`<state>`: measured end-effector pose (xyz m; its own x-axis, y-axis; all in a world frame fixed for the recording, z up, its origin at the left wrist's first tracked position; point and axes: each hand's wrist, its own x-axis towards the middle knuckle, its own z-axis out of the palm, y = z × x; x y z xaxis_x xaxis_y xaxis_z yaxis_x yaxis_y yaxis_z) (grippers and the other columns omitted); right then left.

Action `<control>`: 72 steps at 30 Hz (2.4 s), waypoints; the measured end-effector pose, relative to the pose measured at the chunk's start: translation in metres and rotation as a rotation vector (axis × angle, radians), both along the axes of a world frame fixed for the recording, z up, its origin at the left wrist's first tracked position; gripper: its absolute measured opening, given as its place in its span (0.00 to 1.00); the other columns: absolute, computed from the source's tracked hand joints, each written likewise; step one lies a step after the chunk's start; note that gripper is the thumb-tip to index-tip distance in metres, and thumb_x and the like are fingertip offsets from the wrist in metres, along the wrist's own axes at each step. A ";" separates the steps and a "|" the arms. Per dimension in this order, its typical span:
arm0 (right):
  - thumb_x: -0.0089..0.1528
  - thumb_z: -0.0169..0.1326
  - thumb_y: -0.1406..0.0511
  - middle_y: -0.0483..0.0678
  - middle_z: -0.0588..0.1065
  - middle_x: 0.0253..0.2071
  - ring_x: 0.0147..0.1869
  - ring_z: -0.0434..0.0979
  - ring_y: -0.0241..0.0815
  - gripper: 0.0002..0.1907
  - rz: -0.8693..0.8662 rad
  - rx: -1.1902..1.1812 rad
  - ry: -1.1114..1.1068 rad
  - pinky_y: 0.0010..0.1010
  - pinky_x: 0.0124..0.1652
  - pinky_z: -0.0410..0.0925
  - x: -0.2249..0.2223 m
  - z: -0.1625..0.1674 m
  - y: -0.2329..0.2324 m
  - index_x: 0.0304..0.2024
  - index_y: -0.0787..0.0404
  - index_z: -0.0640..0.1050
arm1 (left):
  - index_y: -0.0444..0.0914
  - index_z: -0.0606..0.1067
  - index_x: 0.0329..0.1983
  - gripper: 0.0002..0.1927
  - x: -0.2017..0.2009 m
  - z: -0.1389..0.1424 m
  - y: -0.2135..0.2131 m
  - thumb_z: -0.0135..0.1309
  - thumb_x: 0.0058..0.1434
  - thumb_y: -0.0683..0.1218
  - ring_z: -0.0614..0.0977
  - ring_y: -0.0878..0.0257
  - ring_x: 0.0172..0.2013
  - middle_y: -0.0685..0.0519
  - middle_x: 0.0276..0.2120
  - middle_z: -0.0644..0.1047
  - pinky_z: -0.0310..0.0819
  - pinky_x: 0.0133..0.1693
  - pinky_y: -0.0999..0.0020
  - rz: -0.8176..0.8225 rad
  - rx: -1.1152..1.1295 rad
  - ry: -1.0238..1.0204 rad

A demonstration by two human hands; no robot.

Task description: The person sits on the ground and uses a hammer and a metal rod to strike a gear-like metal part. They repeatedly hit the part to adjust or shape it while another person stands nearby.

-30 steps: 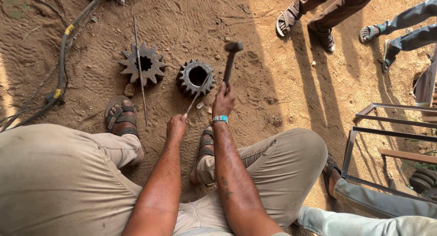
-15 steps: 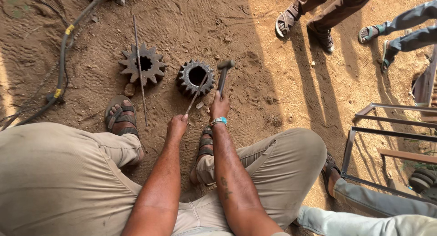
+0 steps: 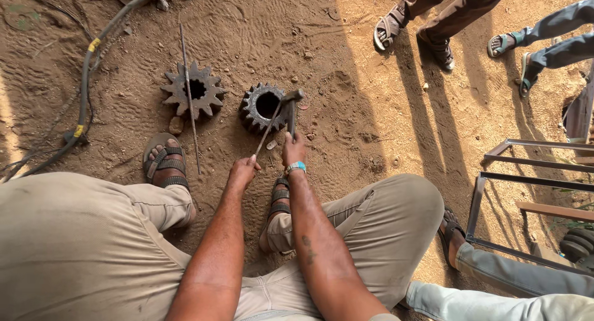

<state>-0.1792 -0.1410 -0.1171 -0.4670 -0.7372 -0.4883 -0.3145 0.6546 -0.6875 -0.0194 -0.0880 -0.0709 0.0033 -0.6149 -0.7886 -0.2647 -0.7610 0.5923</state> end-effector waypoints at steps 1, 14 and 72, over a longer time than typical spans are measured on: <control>0.71 0.47 0.54 0.41 0.72 0.23 0.18 0.68 0.30 0.20 -0.033 0.000 0.015 0.26 0.16 0.63 -0.001 -0.004 0.004 0.59 0.59 0.73 | 0.42 0.80 0.42 0.20 0.001 0.001 0.001 0.41 0.75 0.57 0.80 0.55 0.50 0.48 0.50 0.79 0.76 0.53 0.51 0.000 0.018 0.015; 0.71 0.47 0.57 0.41 0.71 0.21 0.16 0.65 0.28 0.20 -0.141 -0.348 -0.067 0.24 0.13 0.62 0.006 0.049 -0.014 0.58 0.64 0.74 | 0.44 0.75 0.58 0.15 0.001 -0.002 0.006 0.47 0.74 0.52 0.83 0.56 0.41 0.50 0.46 0.82 0.78 0.42 0.60 -0.129 -0.105 -0.246; 0.70 0.50 0.58 0.41 0.73 0.23 0.18 0.66 0.29 0.20 -0.174 -0.313 -0.029 0.24 0.15 0.59 0.000 0.027 -0.006 0.60 0.61 0.74 | 0.45 0.78 0.52 0.15 -0.003 -0.003 0.002 0.43 0.75 0.54 0.81 0.55 0.48 0.48 0.50 0.80 0.78 0.51 0.54 -0.158 -0.054 -0.115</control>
